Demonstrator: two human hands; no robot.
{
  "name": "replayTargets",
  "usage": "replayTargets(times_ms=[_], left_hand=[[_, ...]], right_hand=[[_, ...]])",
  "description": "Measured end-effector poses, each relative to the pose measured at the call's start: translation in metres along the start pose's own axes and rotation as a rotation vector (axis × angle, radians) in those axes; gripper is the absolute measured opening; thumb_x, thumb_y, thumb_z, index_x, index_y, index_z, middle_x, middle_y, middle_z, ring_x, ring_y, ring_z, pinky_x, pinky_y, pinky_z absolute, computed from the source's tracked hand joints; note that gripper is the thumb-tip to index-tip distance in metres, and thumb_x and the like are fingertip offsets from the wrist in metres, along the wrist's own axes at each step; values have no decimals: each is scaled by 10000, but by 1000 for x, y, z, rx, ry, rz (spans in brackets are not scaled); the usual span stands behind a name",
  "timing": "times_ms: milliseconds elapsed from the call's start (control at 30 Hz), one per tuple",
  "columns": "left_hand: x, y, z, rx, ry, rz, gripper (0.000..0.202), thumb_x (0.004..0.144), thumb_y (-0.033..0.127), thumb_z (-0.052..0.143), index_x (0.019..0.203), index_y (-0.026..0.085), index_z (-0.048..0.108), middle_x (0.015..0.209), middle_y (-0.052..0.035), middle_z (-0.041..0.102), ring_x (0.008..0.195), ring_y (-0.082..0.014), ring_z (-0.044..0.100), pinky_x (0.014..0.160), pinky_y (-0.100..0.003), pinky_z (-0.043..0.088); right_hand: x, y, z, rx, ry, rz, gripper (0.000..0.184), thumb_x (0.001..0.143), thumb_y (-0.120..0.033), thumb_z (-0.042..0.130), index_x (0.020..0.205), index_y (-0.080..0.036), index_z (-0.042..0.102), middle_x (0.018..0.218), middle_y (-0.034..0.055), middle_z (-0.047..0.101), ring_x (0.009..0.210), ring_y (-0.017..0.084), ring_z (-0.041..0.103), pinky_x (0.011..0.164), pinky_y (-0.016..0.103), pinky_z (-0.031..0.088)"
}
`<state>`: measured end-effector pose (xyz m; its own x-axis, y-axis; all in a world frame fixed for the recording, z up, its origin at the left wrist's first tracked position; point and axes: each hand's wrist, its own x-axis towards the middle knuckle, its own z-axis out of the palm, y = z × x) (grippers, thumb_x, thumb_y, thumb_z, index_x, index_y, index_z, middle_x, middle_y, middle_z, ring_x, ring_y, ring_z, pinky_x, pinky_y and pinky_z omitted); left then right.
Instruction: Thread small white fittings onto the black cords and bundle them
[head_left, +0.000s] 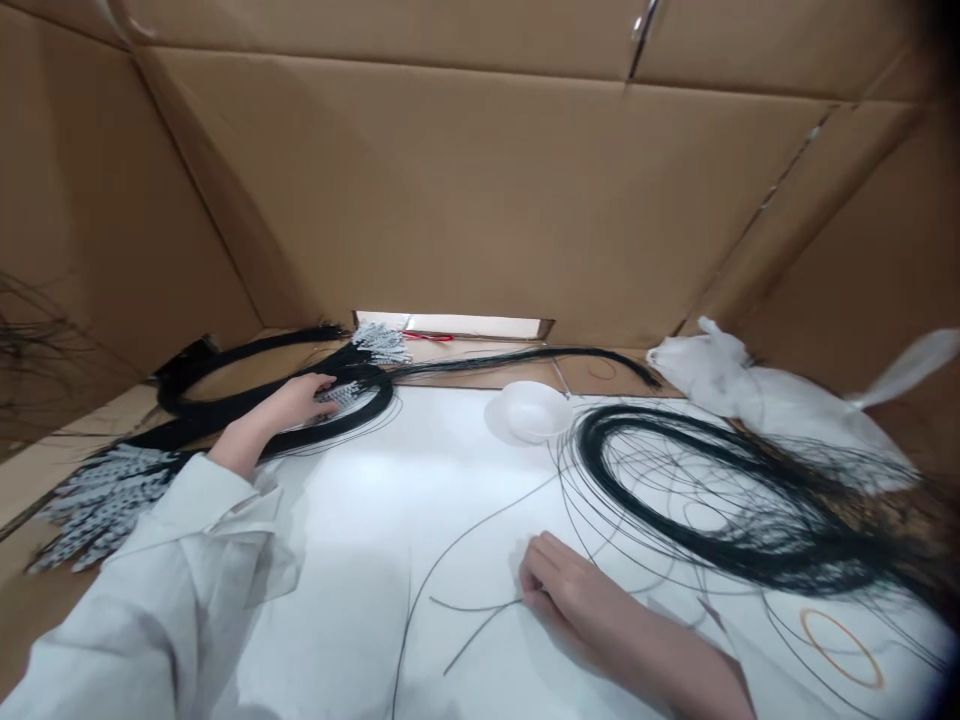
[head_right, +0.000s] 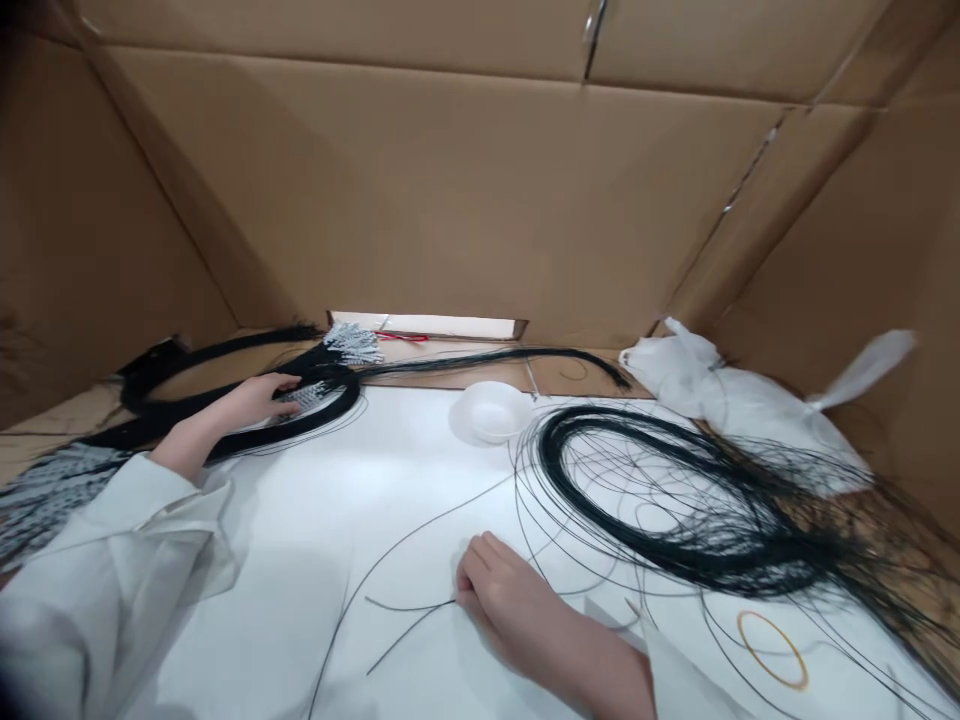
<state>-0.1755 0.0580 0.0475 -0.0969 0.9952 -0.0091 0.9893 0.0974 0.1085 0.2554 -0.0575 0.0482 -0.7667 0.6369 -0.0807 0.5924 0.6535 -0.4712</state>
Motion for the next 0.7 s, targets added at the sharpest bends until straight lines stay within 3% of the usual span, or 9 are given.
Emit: replayTargets(times_ms=[100, 233, 400, 500, 567, 633, 700], left_hand=[[-6, -3, -4, -52, -30, -24, 577, 709, 406, 574, 1211, 136, 483, 1223, -115, 556, 1086, -225, 536, 913, -265, 398], [-12, 1, -5, -82, -28, -33, 460, 734, 351, 576, 1137, 132, 537, 1161, -119, 590, 1009, -217, 571, 885, -347, 420], [-17, -3, -21, -109, 63, -75, 527, 658, 383, 597, 1121, 134, 567, 1175, -119, 591, 1048, -266, 554, 859, -260, 418], [-35, 4, -37, -141, 139, -94, 504, 753, 416, 486, 1155, 114, 524, 1158, -128, 592, 1048, -257, 546, 870, -292, 413], [-60, 24, -45, -172, 156, -67, 438, 823, 417, 381, 1138, 151, 527, 1107, -102, 614, 989, -234, 569, 846, -304, 424], [-93, 57, -45, -228, 63, 55, 310, 818, 417, 416, 1007, 250, 597, 1015, -18, 649, 901, -179, 599, 792, -245, 446], [-128, 92, -37, -347, -256, 367, 227, 802, 362, 476, 980, 293, 599, 990, -10, 638, 876, -165, 597, 770, -241, 455]], right_hand=[[-1, -2, -4, 18, -18, 46, 155, 893, -188, 321, 778, -209, 423, 824, 55, 514, 760, 177, 491, 691, 335, 447], [-4, -2, -5, 75, -10, 77, 161, 904, -241, 312, 783, -236, 417, 827, 51, 523, 754, 185, 516, 678, 349, 460], [-4, 1, -1, 169, 14, 78, 118, 896, -260, 351, 819, -258, 440, 851, 34, 529, 780, 176, 537, 735, 349, 470], [-2, 3, 0, 213, 12, 31, 160, 900, -252, 340, 811, -260, 473, 861, 26, 525, 807, 166, 536, 770, 339, 466], [-1, 2, -2, 236, 9, 43, 182, 896, -257, 345, 773, -252, 479, 848, 27, 527, 788, 167, 534, 756, 336, 467], [-1, 1, -4, 269, 27, 66, 167, 881, -268, 376, 744, -246, 469, 818, 30, 532, 751, 173, 533, 722, 333, 468], [-1, 1, -5, 318, 61, 80, 147, 868, -273, 396, 736, -245, 452, 770, 27, 534, 700, 173, 525, 673, 318, 465]])
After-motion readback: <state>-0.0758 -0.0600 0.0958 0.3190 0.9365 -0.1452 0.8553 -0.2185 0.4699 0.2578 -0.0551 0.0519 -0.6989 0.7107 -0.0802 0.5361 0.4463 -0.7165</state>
